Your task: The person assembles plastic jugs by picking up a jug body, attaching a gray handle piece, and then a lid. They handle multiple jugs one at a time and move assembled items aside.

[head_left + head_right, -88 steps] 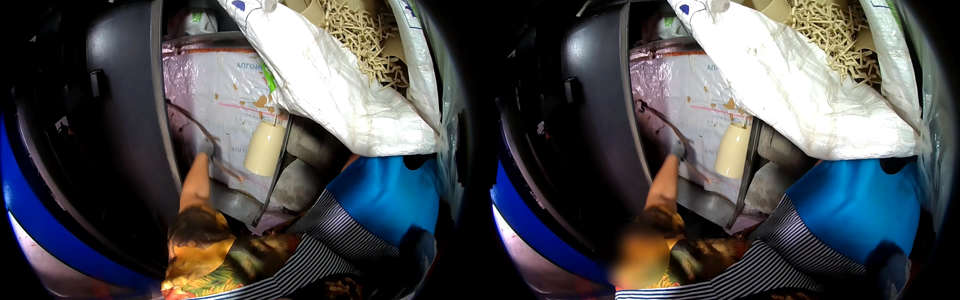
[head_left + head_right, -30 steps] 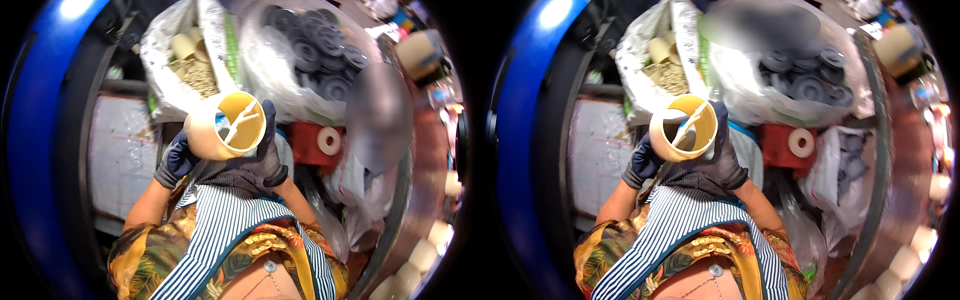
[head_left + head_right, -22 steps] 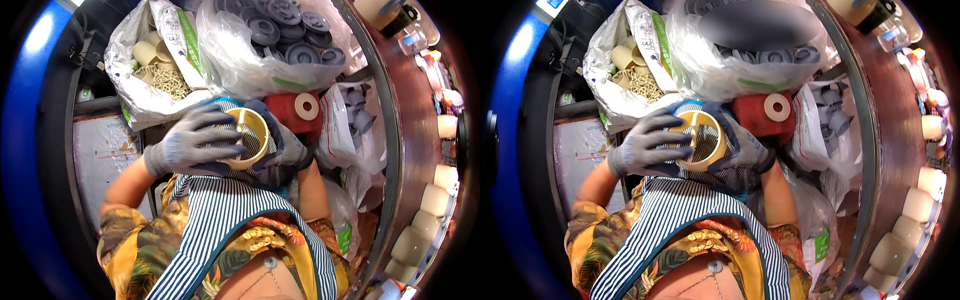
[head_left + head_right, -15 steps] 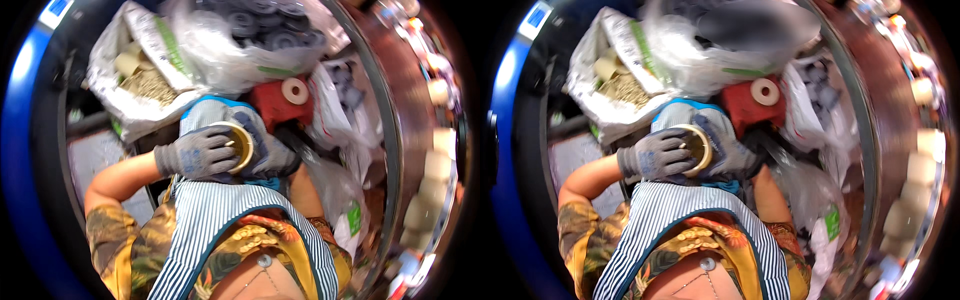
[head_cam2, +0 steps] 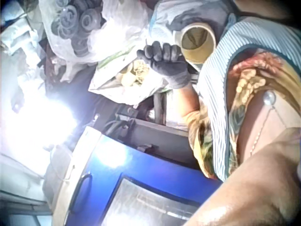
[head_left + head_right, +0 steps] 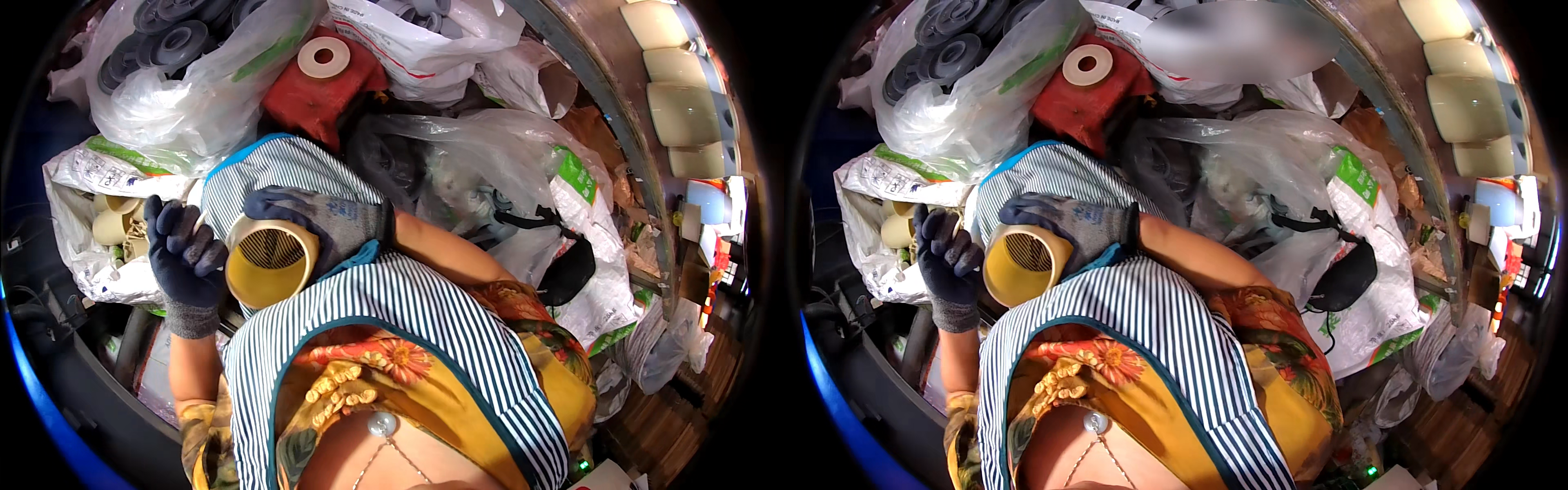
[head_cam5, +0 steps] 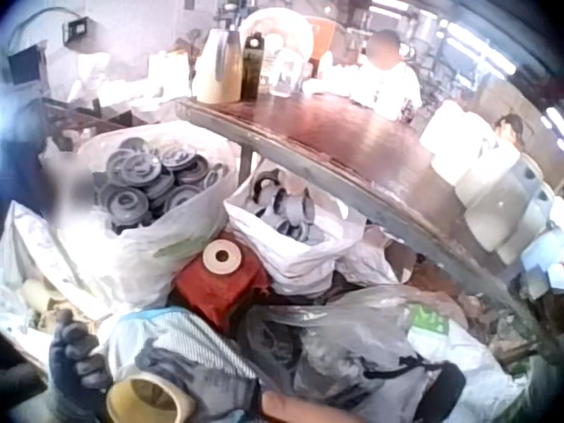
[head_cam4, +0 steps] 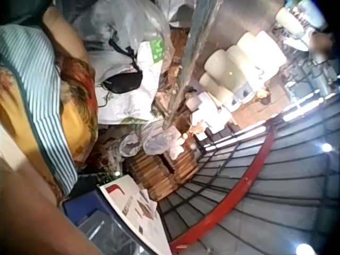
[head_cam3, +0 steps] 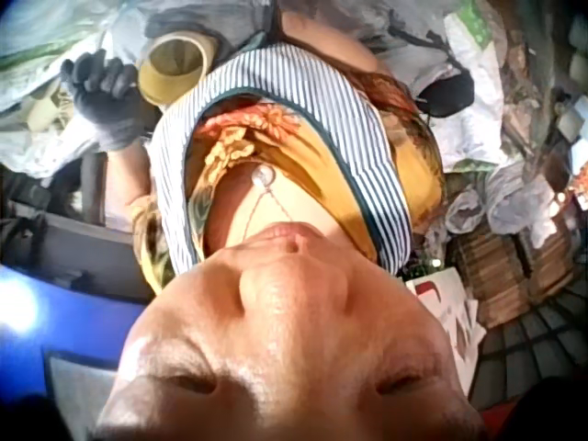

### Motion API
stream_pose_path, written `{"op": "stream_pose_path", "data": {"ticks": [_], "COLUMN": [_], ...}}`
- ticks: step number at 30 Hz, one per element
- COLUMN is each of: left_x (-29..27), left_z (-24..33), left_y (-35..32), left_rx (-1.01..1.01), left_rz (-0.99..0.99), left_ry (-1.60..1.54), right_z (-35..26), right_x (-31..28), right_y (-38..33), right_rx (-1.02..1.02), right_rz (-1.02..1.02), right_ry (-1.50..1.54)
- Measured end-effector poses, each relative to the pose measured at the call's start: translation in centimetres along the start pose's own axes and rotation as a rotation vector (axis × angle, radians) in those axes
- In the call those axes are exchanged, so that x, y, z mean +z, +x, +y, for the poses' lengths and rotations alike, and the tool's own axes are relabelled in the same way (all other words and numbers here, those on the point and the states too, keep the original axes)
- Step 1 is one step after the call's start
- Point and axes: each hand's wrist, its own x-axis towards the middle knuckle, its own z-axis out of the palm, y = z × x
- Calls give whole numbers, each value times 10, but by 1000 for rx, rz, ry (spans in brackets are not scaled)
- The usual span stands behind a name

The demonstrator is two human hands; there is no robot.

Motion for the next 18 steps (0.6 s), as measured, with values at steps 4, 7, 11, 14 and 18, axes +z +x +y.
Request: {"op": "stream_pose_path", "data": {"ticks": [4, 7, 11, 14, 18], "left_x": [-60, -107, -76, -47, -34], "left_z": [76, 129, 72, 16, 3], "left_y": [1, -13, 7, -2, -4], "left_rx": [295, 457, 298, 142, 302], "left_rz": [-96, 467, 37, -8, 162], "left_ry": [222, 1004, 1001, 1146, 1116], "right_z": [-5, -9, 7, 23, 118], "right_x": [3, -5, -10, -16, -64], "right_y": [8, 28, 61, 46, -100], "right_rx": [28, 39, 153, 262, 959], "right_rz": [31, 5, 18, 250, 845], "right_ry": [-74, -67, 272, 549, 95]}}
